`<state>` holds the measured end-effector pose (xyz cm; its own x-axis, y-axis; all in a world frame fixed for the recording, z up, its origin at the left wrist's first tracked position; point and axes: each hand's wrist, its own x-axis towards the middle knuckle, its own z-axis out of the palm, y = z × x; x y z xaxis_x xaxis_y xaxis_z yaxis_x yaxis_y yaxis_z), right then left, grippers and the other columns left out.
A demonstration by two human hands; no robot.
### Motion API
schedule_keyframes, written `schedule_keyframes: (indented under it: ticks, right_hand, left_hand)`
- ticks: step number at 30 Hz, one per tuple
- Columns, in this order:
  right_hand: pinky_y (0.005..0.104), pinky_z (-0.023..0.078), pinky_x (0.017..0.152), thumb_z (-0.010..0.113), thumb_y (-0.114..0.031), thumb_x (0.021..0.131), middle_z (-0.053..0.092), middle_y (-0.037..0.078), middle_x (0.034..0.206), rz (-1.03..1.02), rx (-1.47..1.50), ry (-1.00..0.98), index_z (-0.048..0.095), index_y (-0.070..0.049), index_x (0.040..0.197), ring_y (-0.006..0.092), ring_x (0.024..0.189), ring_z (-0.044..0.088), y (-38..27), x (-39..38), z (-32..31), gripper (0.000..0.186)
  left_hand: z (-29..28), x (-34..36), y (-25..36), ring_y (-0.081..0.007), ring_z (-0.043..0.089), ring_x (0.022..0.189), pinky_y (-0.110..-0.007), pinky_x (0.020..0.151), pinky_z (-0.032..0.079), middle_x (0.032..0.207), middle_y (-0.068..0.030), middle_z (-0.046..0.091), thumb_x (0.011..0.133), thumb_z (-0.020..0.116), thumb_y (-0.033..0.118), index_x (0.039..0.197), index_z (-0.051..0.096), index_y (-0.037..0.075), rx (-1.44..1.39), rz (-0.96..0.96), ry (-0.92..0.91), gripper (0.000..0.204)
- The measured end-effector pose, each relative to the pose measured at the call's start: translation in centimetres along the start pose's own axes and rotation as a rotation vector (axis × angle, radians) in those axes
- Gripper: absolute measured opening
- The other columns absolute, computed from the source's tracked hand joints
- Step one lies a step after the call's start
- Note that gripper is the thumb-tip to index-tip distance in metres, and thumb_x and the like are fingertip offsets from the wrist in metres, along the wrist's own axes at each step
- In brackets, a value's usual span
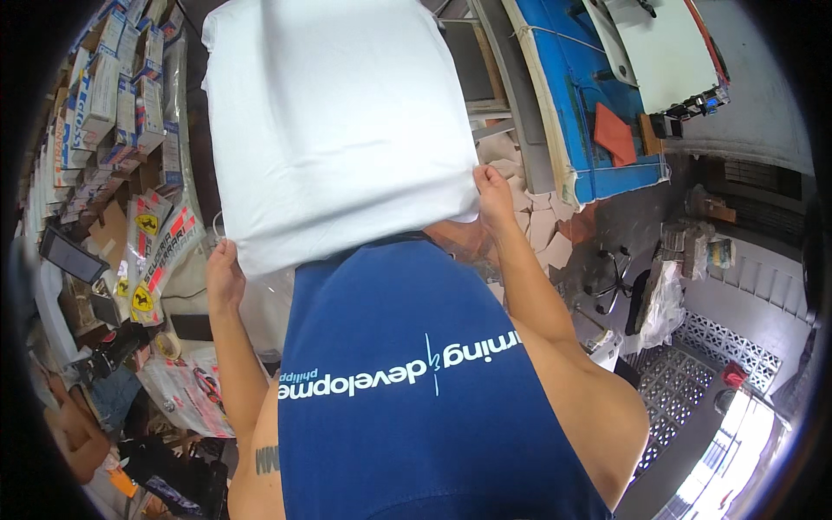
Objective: The person places white t-shirts onto a heat press, aligns them, and operates the machine to apply a Ferrari-themed graphic. They then remove the printed shirts and place them on a nearby table, repeating the process with additional shirts.
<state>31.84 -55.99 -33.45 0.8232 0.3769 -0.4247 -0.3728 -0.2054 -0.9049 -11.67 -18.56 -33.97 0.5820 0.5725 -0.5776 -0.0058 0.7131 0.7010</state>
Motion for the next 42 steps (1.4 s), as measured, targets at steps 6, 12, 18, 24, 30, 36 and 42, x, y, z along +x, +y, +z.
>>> schedule_keyframes:
  ticks: [6,12,18,24,30,36,42]
  right_hand:
    - [0.0289,0.048,0.082,0.057,-0.022,0.110,0.069,0.003,0.097,-0.078,-0.364,0.144,0.068,-0.003,0.110,0.0115,0.090,0.060,-2.1,-0.5,1.6,0.022]
    - [0.0317,0.051,0.087,0.058,-0.024,0.110,0.074,0.008,0.108,0.218,-0.172,-0.056,0.070,0.001,0.126,0.0151,0.095,0.063,-1.2,1.5,1.0,0.032]
    - [0.0259,0.052,0.074,0.050,-0.058,0.110,0.073,0.004,0.100,0.241,-0.019,-0.165,0.070,0.000,0.120,0.0102,0.083,0.064,-8.7,12.0,4.9,0.063]
    - [0.0448,0.053,0.105,0.064,-0.059,0.102,0.067,0.015,0.142,0.059,0.185,-0.393,0.059,0.000,0.145,0.0286,0.122,0.068,-17.3,30.1,16.9,0.073]
    - [0.0433,0.054,0.099,0.074,-0.031,0.093,0.072,0.022,0.128,0.057,-0.741,-0.019,0.064,0.005,0.134,0.0323,0.118,0.069,-18.9,36.4,18.5,0.055]
    - [0.0433,0.056,0.097,0.064,-0.024,0.101,0.072,0.016,0.130,-0.336,-0.463,0.115,0.064,-0.001,0.137,0.0293,0.111,0.071,-20.3,39.3,19.2,0.043]
    - [0.0389,0.056,0.089,0.061,-0.046,0.108,0.075,0.014,0.119,-0.011,-0.257,-0.033,0.067,0.005,0.133,0.0215,0.106,0.069,-18.8,40.1,20.6,0.057]
  left_hand:
    - [-0.4,1.7,-2.4,-0.0130,0.066,0.106,-0.029,0.095,0.053,0.118,-0.0057,0.072,0.112,0.054,0.015,0.124,0.063,-0.001,0.337,0.189,0.108,0.022]
    - [0.2,2.5,-7.4,-0.0196,0.066,0.109,-0.036,0.097,0.052,0.126,-0.0107,0.071,0.113,0.048,0.031,0.138,0.063,-0.003,0.160,-0.022,0.256,0.045]
    - [0.0,12.7,5.7,-0.0248,0.065,0.122,-0.043,0.108,0.049,0.133,-0.0149,0.069,0.111,0.036,0.065,0.148,0.056,-0.001,0.434,0.015,0.127,0.078]
    - [13.0,27.6,19.4,-0.0280,0.052,0.144,-0.043,0.120,0.041,0.156,-0.0192,0.053,0.111,0.036,0.062,0.157,0.043,-0.001,0.102,0.217,0.006,0.078]
    - [12.7,35.3,20.7,-0.0248,0.070,0.118,-0.040,0.099,0.057,0.134,-0.0154,0.070,0.111,0.052,0.046,0.146,0.057,-0.003,0.258,-0.137,0.076,0.061]
    - [8.3,41.4,21.1,-0.0181,0.071,0.103,-0.033,0.089,0.055,0.116,-0.0108,0.077,0.104,0.061,0.032,0.131,0.071,-0.001,0.401,0.299,0.225,0.044]
    - [11.9,40.1,21.6,-0.0138,0.066,0.086,-0.033,0.077,0.051,0.097,-0.0052,0.075,0.107,0.061,0.033,0.115,0.076,-0.001,0.379,0.293,0.291,0.038]
